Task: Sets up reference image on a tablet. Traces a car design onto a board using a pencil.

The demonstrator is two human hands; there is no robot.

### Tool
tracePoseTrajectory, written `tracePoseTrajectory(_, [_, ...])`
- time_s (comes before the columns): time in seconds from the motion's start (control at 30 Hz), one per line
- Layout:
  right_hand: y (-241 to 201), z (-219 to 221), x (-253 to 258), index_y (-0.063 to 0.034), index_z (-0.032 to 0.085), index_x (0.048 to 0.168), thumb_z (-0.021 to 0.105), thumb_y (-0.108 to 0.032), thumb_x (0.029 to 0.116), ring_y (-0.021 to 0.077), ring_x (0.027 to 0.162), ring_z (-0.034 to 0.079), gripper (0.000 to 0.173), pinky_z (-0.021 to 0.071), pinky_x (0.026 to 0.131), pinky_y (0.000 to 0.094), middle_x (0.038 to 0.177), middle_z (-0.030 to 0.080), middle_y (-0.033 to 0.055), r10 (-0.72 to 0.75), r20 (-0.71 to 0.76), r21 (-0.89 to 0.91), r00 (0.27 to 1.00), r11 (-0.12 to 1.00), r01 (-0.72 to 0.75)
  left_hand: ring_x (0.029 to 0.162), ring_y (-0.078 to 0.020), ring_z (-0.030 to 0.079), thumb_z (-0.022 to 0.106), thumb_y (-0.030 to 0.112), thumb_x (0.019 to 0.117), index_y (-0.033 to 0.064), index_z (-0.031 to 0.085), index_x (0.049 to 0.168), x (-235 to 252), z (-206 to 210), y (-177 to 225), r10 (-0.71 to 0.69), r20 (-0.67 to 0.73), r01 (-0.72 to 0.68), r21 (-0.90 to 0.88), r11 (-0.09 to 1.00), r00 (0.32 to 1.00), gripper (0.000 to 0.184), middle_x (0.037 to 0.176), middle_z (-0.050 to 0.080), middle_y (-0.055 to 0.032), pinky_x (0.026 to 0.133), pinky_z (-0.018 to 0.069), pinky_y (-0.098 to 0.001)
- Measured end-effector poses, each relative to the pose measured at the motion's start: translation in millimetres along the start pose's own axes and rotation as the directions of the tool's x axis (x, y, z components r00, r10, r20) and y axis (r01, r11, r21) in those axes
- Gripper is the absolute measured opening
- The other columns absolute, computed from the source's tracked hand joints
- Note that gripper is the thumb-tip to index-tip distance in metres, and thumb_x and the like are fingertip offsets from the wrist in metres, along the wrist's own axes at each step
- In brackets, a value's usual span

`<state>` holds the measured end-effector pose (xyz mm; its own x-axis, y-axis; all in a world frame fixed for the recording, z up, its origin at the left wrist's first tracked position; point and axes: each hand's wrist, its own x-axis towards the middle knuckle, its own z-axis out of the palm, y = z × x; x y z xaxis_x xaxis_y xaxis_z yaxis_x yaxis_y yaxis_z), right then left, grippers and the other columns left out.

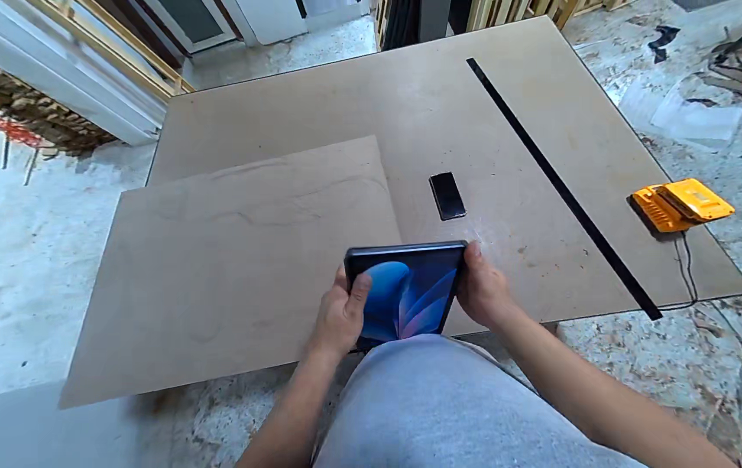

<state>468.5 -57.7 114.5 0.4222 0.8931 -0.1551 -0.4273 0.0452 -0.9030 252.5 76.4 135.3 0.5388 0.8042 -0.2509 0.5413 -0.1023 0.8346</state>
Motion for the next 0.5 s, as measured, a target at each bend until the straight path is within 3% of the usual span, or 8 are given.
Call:
tracePoseTrajectory(0.1, [41, -4, -9, -0.0205, 0.059, 0.137, 0.026, -0.084, 0.0941, 0.0163, 0.109, 0.070, 0.083, 0.0602, 0.092, 0.0441, 0.118, 0.073, 0.0019, 0.112, -0.074, -0.097, 0.991, 0.988, -0.119, 0.114, -0.0215, 0.069, 0.031, 0.092, 0.0852, 0.0150, 0.049, 0.150, 12, 9, -38, -0.071, 0.102, 0.065, 0.062, 0.996, 0.992, 0.103, 0.121, 0.072, -0.0105, 0.101, 0.0539, -0.0532])
tracePoseTrajectory(0.13, [54, -6, -5, -0.0192, 0.056, 0.140, 0.023, -0.083, 0.0948, 0.0179, 0.113, 0.069, 0.085, 0.0589, 0.095, 0.0460, 0.122, 0.072, 0.0036, 0.148, -0.095, -0.100, 0.985, 0.983, -0.157, 0.113, -0.0225, 0.069, 0.032, 0.089, 0.0878, 0.0151, 0.056, 0.145, 19, 14, -48, -0.095, 0.108, 0.088, 0.069, 0.994, 0.990, 0.096, 0.118, 0.073, -0.0105, 0.101, 0.0538, -0.0539])
tracePoseTrajectory(0.2, [62, -1, 9, -0.0168, 0.057, 0.141, 0.020, -0.079, 0.0985, 0.0196, 0.115, 0.068, 0.084, 0.0573, 0.097, 0.0475, 0.124, 0.071, 0.0059, 0.199, -0.168, -0.094, 0.966, 0.972, -0.217, 0.100, -0.0265, 0.072, 0.035, 0.081, 0.0940, 0.0110, 0.072, 0.120, 36, 20, -56, -0.158, 0.059, 0.154, 0.067, 0.986, 0.986, 0.083, 0.101, 0.075, -0.0126, 0.092, 0.0560, -0.0565])
tracePoseTrajectory(0.27, [43, 11, 38, -0.0081, 0.061, 0.135, 0.022, -0.068, 0.1050, 0.0238, 0.112, 0.069, 0.078, 0.0578, 0.095, 0.0503, 0.119, 0.072, 0.0117, 0.232, -0.228, -0.099, 0.946, 0.961, -0.259, 0.094, -0.0356, 0.070, 0.034, 0.078, 0.0962, 0.0027, 0.072, 0.106, 54, 16, -44, -0.240, 0.035, 0.239, 0.027, 0.971, 0.970, 0.085, 0.095, 0.071, -0.0209, 0.085, 0.0547, -0.0625])
tracePoseTrajectory(0.33, [7, 23, 67, -0.0049, 0.065, 0.127, 0.029, -0.062, 0.1077, 0.0245, 0.106, 0.071, 0.070, 0.0589, 0.091, 0.0498, 0.112, 0.073, 0.0128, 0.244, -0.246, -0.126, 0.938, 0.951, -0.281, 0.095, -0.0344, 0.070, 0.032, 0.088, 0.0892, 0.0033, 0.071, 0.107, 65, 8, -22, -0.273, 0.004, 0.272, -0.104, 0.957, 0.962, 0.095, 0.099, 0.071, -0.0211, 0.082, 0.0570, -0.0601])
tracePoseTrajectory(0.37, [-13, 28, 79, -0.0059, 0.066, 0.127, 0.032, -0.059, 0.1081, 0.0234, 0.106, 0.071, 0.066, 0.0587, 0.092, 0.0486, 0.111, 0.073, 0.0118, 0.215, -0.215, -0.135, 0.953, 0.960, -0.247, 0.101, -0.0341, 0.070, 0.033, 0.090, 0.0873, 0.0038, 0.071, 0.112, 73, 2, -6, -0.282, -0.006, 0.275, -0.203, 0.940, 0.959, 0.097, 0.106, 0.071, -0.0209, 0.086, 0.0570, -0.0606])
tracePoseTrajectory(0.43, [-44, 35, 84, -0.0088, 0.062, 0.135, 0.035, -0.055, 0.1093, 0.0227, 0.113, 0.069, 0.060, 0.0568, 0.098, 0.0482, 0.118, 0.072, 0.0108, 0.138, -0.096, -0.119, 0.986, 0.982, -0.149, 0.113, -0.0305, 0.068, 0.037, 0.089, 0.0875, 0.0070, 0.071, 0.121, 78, -12, 26, -0.292, -0.014, 0.265, -0.379, 0.887, 0.956, 0.095, 0.119, 0.071, -0.0168, 0.095, 0.0560, -0.0590])
tracePoseTrajectory(0.5, [-56, 46, 60, -0.0168, 0.061, 0.137, 0.031, -0.056, 0.1094, 0.0177, 0.107, 0.070, 0.057, 0.0602, 0.092, 0.0449, 0.115, 0.073, 0.0056, 0.057, -0.024, -0.182, 0.998, 0.981, -0.060, 0.121, -0.0268, 0.065, 0.040, 0.085, 0.0900, 0.0114, 0.068, 0.130, 74, -23, 45, -0.278, -0.012, 0.236, -0.494, 0.837, 0.960, 0.089, 0.127, 0.070, -0.0121, 0.100, 0.0540, -0.0569])
